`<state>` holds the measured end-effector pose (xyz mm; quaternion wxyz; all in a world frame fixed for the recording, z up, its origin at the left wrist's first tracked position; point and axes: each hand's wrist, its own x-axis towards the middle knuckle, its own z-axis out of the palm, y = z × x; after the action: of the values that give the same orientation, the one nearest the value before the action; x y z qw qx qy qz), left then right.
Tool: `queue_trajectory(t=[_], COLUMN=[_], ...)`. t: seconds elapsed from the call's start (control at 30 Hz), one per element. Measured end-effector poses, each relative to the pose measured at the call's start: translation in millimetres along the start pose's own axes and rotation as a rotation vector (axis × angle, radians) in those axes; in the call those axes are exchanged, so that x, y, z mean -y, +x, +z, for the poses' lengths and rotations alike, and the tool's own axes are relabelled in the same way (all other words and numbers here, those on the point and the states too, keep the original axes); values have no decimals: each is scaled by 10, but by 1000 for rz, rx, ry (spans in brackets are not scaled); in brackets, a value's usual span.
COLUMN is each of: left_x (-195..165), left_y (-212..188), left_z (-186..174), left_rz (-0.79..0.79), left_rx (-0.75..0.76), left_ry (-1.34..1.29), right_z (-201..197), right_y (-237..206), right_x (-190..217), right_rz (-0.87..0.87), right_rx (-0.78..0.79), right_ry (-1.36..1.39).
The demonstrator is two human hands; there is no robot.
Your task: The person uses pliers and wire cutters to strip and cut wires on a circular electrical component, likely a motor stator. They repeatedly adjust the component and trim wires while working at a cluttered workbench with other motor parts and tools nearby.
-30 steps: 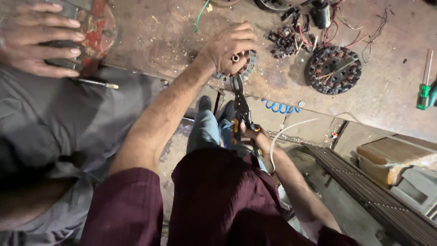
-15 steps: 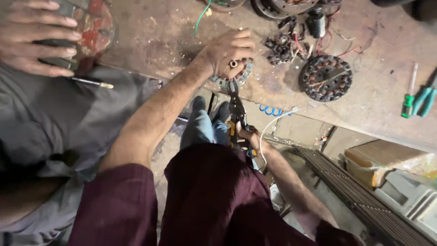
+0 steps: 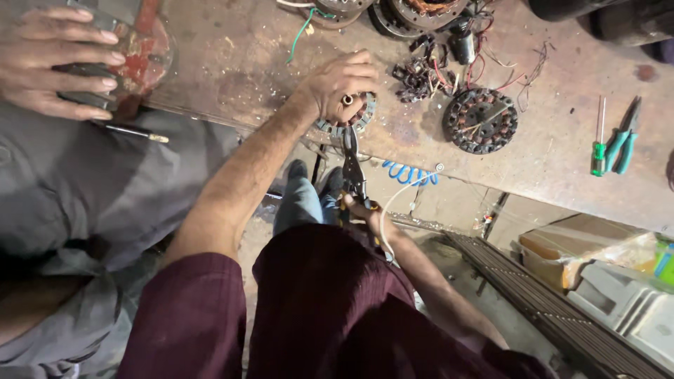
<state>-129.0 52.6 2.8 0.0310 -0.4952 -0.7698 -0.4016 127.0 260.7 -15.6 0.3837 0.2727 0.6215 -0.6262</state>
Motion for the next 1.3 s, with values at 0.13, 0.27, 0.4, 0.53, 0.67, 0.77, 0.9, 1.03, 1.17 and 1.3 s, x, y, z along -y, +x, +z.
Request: queue_trajectory(t=[0.13, 0.27, 0.4, 0.53, 0.67, 0.77, 0.9, 1.03, 1.17, 1.3], left_x=[39, 83, 114, 70, -90, -257, -532, -867, -963, -899], left_y=[-47, -83, -64, -72, -77, -53, -59, -173, -163, -104], left_z=[51, 95, 114, 133, 68, 5, -19, 256, 479, 468], left_rz=[-29, 0, -15, -24, 23, -41, -204, -489, -575, -481], left_rx=[18, 9, 3, 20, -51, -118, -246, -524, -678, -675], left_ry=[-8, 42, 24, 23, 100, 158, 290, 348, 314, 243], right_z=[-184, 37, 400, 302, -317, -800, -1237, -1528, -1649, -1580], right_y=[34, 128, 144, 49, -147, -396, -1091, -1879, -2158, -2083], right_x=[132, 75, 10, -73, -412, -851, -1700, -2589, -2971, -2737], right_rz=[278, 101, -243, -322, -307, -98, 155, 407, 392, 333], right_rx=[148, -47, -300, -255, -257, -99, -512, -490, -493, -565], right_ry=[105, -45, -386, -499, -840, -1130, -761, -619, -500, -458])
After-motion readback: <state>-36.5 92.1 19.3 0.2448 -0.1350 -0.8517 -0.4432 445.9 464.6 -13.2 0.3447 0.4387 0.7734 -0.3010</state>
